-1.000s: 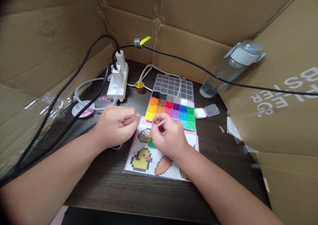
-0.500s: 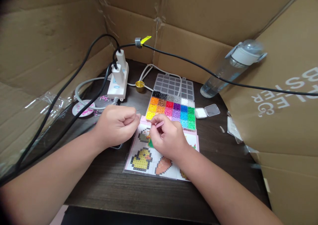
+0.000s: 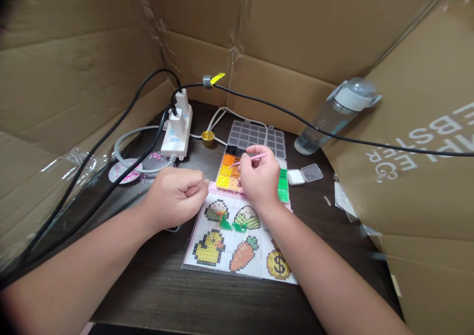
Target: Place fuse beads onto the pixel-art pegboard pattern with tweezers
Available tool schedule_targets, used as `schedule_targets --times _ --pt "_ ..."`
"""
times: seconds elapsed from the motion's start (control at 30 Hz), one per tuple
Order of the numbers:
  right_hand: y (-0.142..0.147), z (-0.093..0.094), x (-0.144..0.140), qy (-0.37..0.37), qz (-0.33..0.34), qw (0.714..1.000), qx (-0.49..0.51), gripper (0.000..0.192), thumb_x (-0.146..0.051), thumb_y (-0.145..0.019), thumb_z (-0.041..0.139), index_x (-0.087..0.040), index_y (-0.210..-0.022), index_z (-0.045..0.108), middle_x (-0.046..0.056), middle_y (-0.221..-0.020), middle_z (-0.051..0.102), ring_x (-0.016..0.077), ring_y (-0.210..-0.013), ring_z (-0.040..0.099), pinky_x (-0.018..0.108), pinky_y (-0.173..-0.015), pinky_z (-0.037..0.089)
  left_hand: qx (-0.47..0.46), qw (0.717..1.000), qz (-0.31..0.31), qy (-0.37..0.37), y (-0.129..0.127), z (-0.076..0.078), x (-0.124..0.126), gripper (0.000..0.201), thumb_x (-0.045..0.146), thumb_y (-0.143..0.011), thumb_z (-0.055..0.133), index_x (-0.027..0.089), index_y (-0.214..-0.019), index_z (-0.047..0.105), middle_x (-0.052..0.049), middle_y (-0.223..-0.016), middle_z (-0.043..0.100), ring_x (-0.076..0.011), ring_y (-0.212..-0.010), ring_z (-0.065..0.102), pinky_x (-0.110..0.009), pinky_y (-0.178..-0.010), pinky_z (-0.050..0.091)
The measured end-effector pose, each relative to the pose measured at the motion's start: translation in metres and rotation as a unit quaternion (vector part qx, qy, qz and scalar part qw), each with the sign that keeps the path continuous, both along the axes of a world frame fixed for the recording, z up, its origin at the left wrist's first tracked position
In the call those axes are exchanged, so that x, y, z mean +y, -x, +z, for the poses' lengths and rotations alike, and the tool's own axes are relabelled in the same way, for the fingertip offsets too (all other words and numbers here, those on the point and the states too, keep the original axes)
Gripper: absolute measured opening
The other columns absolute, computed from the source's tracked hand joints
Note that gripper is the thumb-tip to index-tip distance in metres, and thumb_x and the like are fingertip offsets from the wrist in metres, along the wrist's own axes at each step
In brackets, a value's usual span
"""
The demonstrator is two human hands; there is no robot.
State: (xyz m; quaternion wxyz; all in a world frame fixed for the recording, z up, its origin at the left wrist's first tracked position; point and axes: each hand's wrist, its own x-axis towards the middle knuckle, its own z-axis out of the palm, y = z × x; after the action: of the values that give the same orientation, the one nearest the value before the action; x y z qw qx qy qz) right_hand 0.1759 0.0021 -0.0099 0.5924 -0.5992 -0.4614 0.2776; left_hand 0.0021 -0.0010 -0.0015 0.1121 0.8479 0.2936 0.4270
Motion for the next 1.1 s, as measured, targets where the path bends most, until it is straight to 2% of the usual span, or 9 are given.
schedule_targets --times 0.1,0.2,0.5,0.7,0.87,0.97,1.1 --pt "0.0 -0.003 0.002 0.008 0.021 1.0 -0.008 0.026 -0.028 -0.079 0.064 -0.019 -0.101 0.054 -0.003 -0.059 0.062 0.0107 -0.037 0.055 0.022 -0.035 0.047 -0.001 1.0 0.0 0.0 -0.001 -0.001 0.0 0.034 0.001 -0.065 0.05 0.017 -0.052 0.023 0.008 -0.049 0.02 -0.0042 -0.044 0.021 -0.022 -0.045 0.017" --pt "-0.002 -0.004 -0.004 -0.018 0.017 1.0 -0.006 0.027 -0.03 -0.081 0.064 -0.019 -0.104 0.054 -0.003 -0.063 0.063 0.01 -0.038 0.056 0.022 -0.036 0.048 -0.003 1.0 -0.003 -0.004 -0.001 -0.002 0.001 0.034 0.001 -0.065 0.05 0.017 -0.052 0.023 0.008 -0.049 0.02 -0.0041 -0.044 0.02 -0.022 -0.045 0.017" --pt "-0.006 -0.01 -0.003 0.016 0.02 0.998 0.049 0.028 -0.032 -0.079 0.065 -0.018 -0.101 0.052 -0.004 -0.058 0.062 0.0105 -0.036 0.054 0.023 -0.033 0.048 -0.002 1.0 -0.005 -0.001 -0.001 -0.002 0.001 0.035 0.001 -0.065 0.05 0.017 -0.053 0.022 0.008 -0.049 0.019 -0.0041 -0.045 0.02 -0.022 -0.045 0.017" --pt "-0.013 -0.004 -0.01 0.019 0.012 0.999 0.049 0.024 -0.03 -0.078 0.066 -0.019 -0.095 0.053 -0.004 -0.054 0.06 0.0101 -0.033 0.051 0.022 -0.032 0.045 -0.001 1.0 -0.005 -0.006 -0.001 -0.002 0.0 0.035 0.001 -0.066 0.051 0.016 -0.053 0.022 0.008 -0.049 0.019 -0.0038 -0.045 0.019 -0.022 -0.045 0.016" --pt "-0.015 0.003 -0.035 0.049 0.064 0.995 -0.062 0.016 -0.025 -0.075 0.066 -0.017 -0.087 0.059 -0.002 -0.054 0.06 0.0092 -0.036 0.051 0.021 -0.035 0.041 0.002 1.0 -0.006 0.0 -0.001 -0.002 0.001 0.036 0.0 -0.065 0.052 0.016 -0.054 0.022 0.008 -0.049 0.019 -0.0031 -0.045 0.019 -0.021 -0.045 0.016" --pt "-0.01 0.003 -0.048 0.048 0.095 0.984 -0.143 0.012 -0.021 -0.076 0.063 -0.016 -0.087 0.06 -0.002 -0.054 0.059 0.0095 -0.04 0.052 0.021 -0.038 0.039 0.0 1.0 -0.004 0.0 -0.001 -0.002 0.0 0.036 0.0 -0.065 0.053 0.016 -0.054 0.023 0.008 -0.049 0.019 -0.0027 -0.045 0.019 -0.02 -0.045 0.016" --pt "-0.002 -0.003 -0.054 0.027 0.121 0.972 -0.199 0.009 -0.018 -0.076 0.058 -0.016 -0.085 0.06 -0.004 -0.052 0.056 0.0083 -0.039 0.048 0.021 -0.037 0.036 -0.003 1.0 -0.001 -0.006 -0.002 -0.002 0.001 0.037 -0.001 -0.065 0.053 0.016 -0.054 0.022 0.008 -0.049 0.019 -0.0025 -0.045 0.019 -0.02 -0.045 0.016"
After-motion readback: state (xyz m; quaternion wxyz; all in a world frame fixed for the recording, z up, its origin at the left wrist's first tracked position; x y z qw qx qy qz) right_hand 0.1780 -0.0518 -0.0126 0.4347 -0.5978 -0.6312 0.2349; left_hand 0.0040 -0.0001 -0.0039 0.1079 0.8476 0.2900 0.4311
